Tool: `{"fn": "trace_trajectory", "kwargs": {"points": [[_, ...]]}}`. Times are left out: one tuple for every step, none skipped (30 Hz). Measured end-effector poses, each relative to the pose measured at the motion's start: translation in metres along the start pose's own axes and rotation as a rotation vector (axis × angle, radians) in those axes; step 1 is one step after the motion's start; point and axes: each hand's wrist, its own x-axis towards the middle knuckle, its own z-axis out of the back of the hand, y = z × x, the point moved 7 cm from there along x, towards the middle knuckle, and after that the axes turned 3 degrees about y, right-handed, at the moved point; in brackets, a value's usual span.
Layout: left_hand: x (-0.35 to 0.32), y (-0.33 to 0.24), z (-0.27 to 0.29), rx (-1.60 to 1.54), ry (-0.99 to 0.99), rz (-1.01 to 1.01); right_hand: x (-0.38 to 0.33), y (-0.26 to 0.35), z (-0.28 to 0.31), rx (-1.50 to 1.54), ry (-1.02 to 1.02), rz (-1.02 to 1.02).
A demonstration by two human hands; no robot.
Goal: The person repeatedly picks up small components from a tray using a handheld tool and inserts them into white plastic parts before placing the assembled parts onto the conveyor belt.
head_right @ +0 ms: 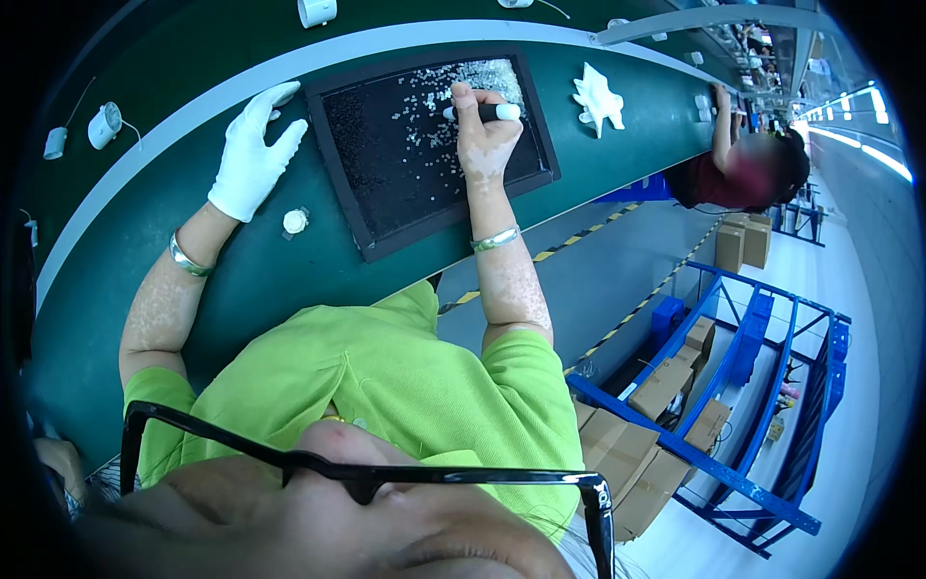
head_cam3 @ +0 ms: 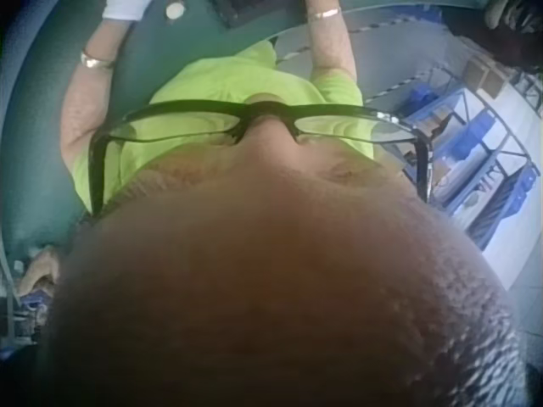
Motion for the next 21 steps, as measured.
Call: {"fn": "trace_trajectory", "kwargs": {"points": [[0.0,-0.001,0.0,0.011,-0.003,-0.001,0.0,0.001,-0.001,-0.033,0.012,-0.022],[-0.001,-0.001,0.0,0.022,-0.005,-0.003,0.0,0.002,-0.002,-0.034,0.013,-0.023],[-0.001,-0.001,0.0,0.021,-0.004,-0.003,-0.001,0.01,-0.004,-0.077,-0.005,0.055],[-0.001,-0.001,0.001,0.018,-0.01,-0.008,-0.002,0.017,-0.004,-0.121,-0.023,0.133],[-0.001,-0.001,0.001,0.015,-0.015,-0.013,-0.003,0.017,-0.004,-0.123,-0.024,0.133],[-0.001,-0.001,0.001,0.015,-0.017,-0.012,-0.003,0.019,-0.004,-0.186,-0.031,0.153],[0.0,-0.001,0.0,0.018,-0.016,-0.02,-0.004,0.021,-0.005,-0.249,-0.038,0.172],[0.0,0.0,0.0,0.02,-0.016,-0.028,-0.004,0.019,-0.002,-0.241,-0.049,0.157],[0.0,0.0,0.0,0.018,-0.017,-0.026,-0.003,0.015,0.0,-0.104,-0.078,0.108],[0.0,0.0,0.0,0.048,-0.018,-0.047,-0.004,0.009,0.005,-0.018,-0.076,0.01],[0.0,-0.001,0.0,0.077,-0.019,-0.068,-0.005,0.005,0.008,0.068,-0.075,-0.089],[0.0,-0.001,-0.001,0.075,-0.018,-0.068,-0.005,0.003,0.009,0.07,-0.06,-0.098],[0.0,-0.002,0.0,0.091,-0.023,-0.076,-0.005,0.002,0.01,0.069,-0.06,-0.098],[0.0,-0.003,0.0,0.106,-0.029,-0.084,-0.007,0.002,0.008,0.07,-0.05,-0.105],[0.0,-0.002,-0.001,0.106,-0.029,-0.084,-0.007,0.003,0.006,0.072,-0.04,-0.111],[0.0,-0.001,-0.001,0.106,-0.032,-0.087,-0.008,0.005,0.005,0.072,-0.039,-0.111],[0.0,-0.001,0.0,0.106,-0.036,-0.09,-0.008,0.008,0.003,0.07,-0.029,-0.103],[0.0,-0.001,-0.001,0.105,-0.036,-0.091,-0.007,0.009,0.003,0.067,-0.02,-0.094],[0.0,-0.002,-0.001,0.111,-0.031,-0.09,-0.007,0.008,0.003,0.067,-0.021,-0.094],[0.0,-0.002,-0.001,0.116,-0.026,-0.09,-0.007,0.007,0.003,0.06,-0.008,-0.086],[0.0,-0.002,-0.001,0.116,-0.026,-0.09,-0.007,0.007,0.003,0.053,0.006,-0.078]]}}
